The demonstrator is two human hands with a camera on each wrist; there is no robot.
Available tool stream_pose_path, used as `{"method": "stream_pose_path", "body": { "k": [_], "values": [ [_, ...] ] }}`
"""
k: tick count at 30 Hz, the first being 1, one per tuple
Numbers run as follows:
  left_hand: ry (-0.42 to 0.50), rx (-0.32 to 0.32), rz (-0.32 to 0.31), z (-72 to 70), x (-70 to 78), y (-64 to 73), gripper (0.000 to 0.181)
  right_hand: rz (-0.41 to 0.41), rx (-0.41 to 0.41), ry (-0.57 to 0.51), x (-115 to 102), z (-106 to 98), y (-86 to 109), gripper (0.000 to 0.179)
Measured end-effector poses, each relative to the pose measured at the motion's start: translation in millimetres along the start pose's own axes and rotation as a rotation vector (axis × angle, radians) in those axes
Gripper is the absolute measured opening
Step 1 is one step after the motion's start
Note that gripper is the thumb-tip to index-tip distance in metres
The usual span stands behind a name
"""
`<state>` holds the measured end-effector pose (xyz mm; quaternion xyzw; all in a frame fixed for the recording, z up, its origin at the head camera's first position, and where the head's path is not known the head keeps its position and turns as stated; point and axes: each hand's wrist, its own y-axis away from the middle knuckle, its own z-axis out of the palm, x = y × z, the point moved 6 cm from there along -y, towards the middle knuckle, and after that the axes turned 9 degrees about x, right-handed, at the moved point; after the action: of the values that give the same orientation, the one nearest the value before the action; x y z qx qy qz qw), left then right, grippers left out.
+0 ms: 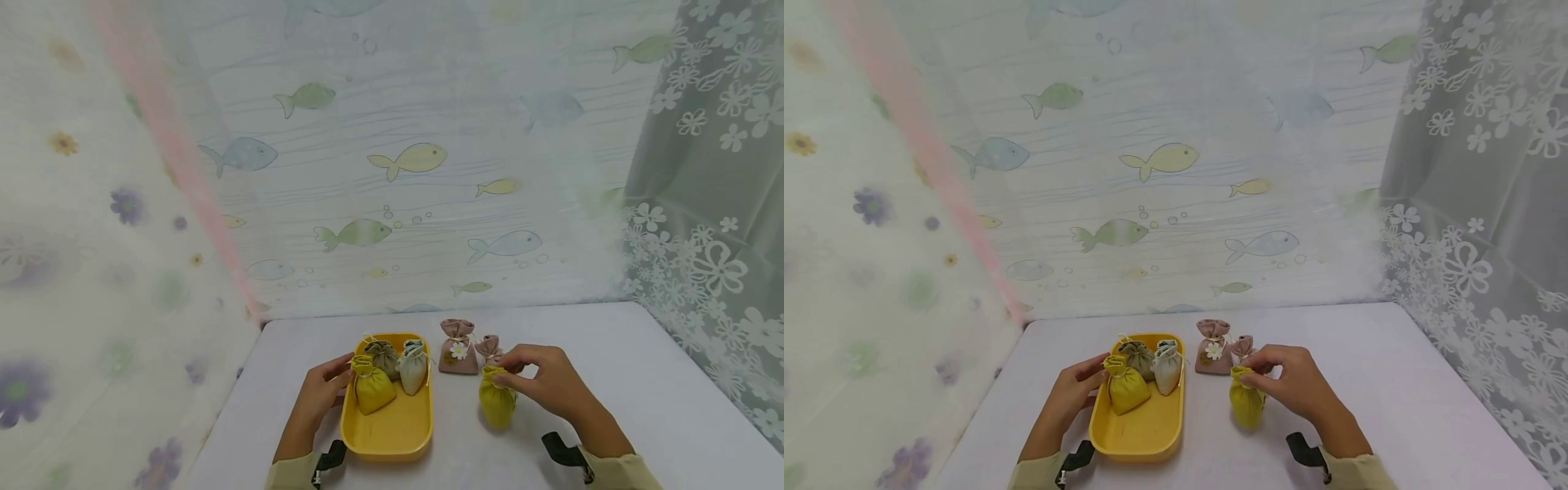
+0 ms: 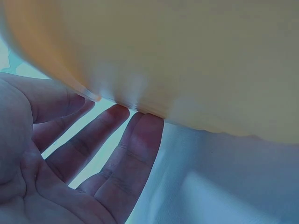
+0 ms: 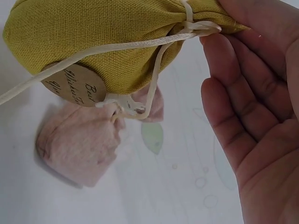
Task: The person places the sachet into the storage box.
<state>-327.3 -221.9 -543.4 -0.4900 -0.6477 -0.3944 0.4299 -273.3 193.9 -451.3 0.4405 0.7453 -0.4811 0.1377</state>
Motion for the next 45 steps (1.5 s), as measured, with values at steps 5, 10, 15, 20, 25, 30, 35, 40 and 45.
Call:
{"method": "stream_pose_path", "body": {
  "k": [5,10,15,20,25,30,35,40,45],
  "values": [
    [0.004,-0.009,0.002,0.4,0.1,0.1,0.047,-0.080,0.026,-0.036,-10,3,-7.0,0.015],
    [-0.005,0.003,-0.009,0.3,0.8,1.0,0.047,-0.092,0.035,-0.037,-16,8,-12.9,0.013],
    [-0.006,0.006,-0.017,-0.6,1.0,1.3,0.047,-0.072,0.032,-0.058,-22,15,-18.6,0.013],
    [-0.004,-0.003,-0.017,-0.4,1.2,1.2,0.047,-0.081,0.045,-0.094,-29,21,-24.0,0.013],
    [-0.003,-0.008,-0.016,-0.7,0.6,0.5,0.047,-0.102,0.060,-0.105,-35,29,-29.5,0.011],
    [0.003,-0.020,-0.012,0.6,0.4,1.1,0.048,-0.084,0.041,-0.132,-39,36,-33.2,0.011],
    [0.002,-0.020,-0.011,0.7,0.0,1.2,0.048,-0.119,0.048,-0.116,-49,40,-38.9,0.012],
    [-0.003,-0.010,-0.011,0.3,-0.2,0.8,0.047,-0.148,0.064,-0.106,-58,43,-45.1,0.012],
    [0.000,-0.001,-0.013,0.3,0.6,1.7,0.046,-0.139,0.063,-0.119,-65,49,-48.4,0.013]
  ]
}}
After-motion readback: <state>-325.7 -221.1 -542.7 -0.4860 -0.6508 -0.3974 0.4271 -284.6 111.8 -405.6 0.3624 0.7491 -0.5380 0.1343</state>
